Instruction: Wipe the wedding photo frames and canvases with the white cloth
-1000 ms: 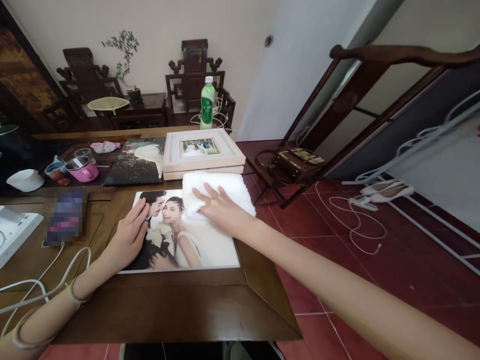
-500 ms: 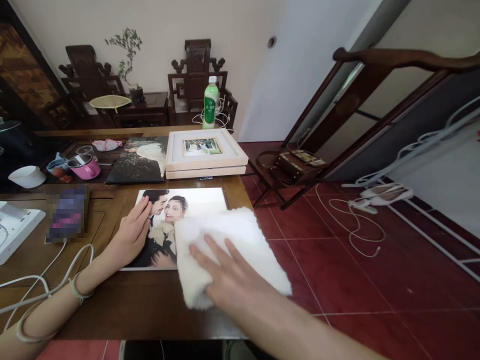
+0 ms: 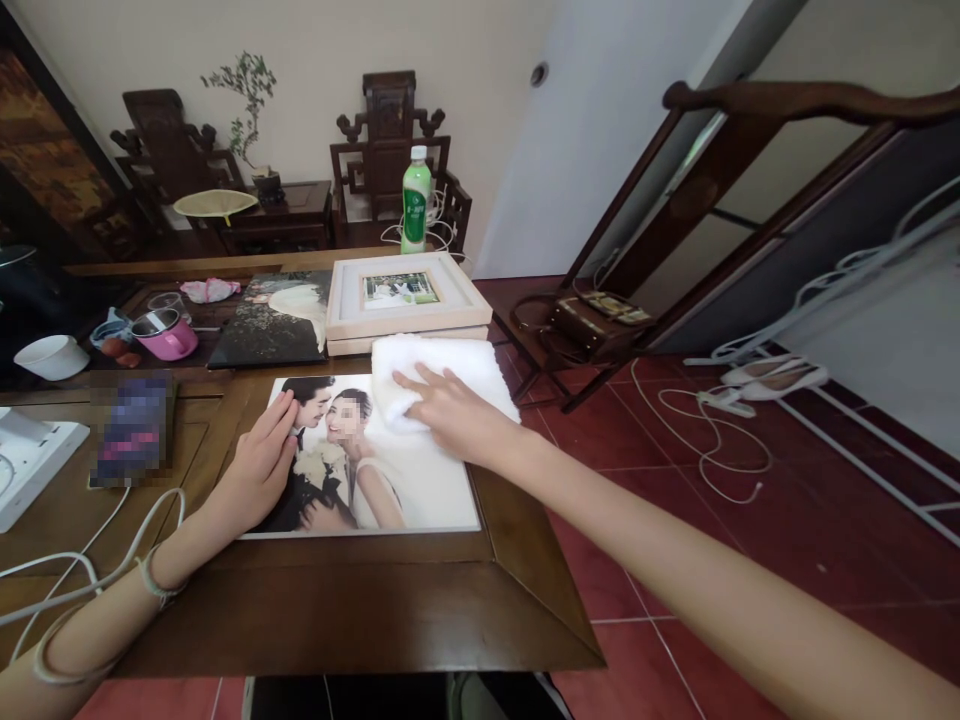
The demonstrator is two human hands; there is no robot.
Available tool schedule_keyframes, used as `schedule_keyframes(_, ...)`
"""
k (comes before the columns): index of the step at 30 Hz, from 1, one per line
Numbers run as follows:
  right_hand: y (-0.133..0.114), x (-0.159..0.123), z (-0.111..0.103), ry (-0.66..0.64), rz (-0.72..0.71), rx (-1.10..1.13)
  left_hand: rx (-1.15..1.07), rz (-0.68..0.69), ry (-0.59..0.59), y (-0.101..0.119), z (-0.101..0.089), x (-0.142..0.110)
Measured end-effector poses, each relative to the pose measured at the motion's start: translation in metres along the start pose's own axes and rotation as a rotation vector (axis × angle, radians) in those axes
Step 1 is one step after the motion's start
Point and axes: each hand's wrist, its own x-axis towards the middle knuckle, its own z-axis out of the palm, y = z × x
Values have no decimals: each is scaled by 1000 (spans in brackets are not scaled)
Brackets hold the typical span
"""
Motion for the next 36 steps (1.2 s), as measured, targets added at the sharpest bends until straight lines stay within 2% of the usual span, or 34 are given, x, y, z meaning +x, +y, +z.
schedule_keyframes(5,-42,-43,2,-11,-47,59,3,-9,1,2,-1,0)
schedule_keyframes(8,-81,-81,13,89,-78,121,0,-12,-8,2,-1,1)
schedule_keyframes(10,-104,-102,21,205,-104,150,5,-21,-6,2,-1,1)
schedule_keyframes(13,-123,-118,28,175,-160,190,24,-21,-23,3,-1,2)
schedule_keyframes(17,-109,-102,14,90,-140,221,43,4,-76,2,-4,3)
schedule_keyframes(20,-82,-72,-6,-73,-98,275,46,23,-81,1,-4,3)
schedule_keyframes(22,-60,-50,-14,-127,-67,270,44,34,-75,0,-4,3)
schedule_keyframes(26,-22,-11,-11,-61,-11,213,32,34,-51,-2,-2,2)
schedule_keyframes(29,-4,6,-1,-36,25,158,22,22,-51,-3,-2,1)
schedule_keyframes(33,-5,3,1,-8,44,137,20,9,-41,-1,-2,1)
schedule_keyframes(36,-30,-21,-2,-33,18,122,33,0,-27,1,-1,1)
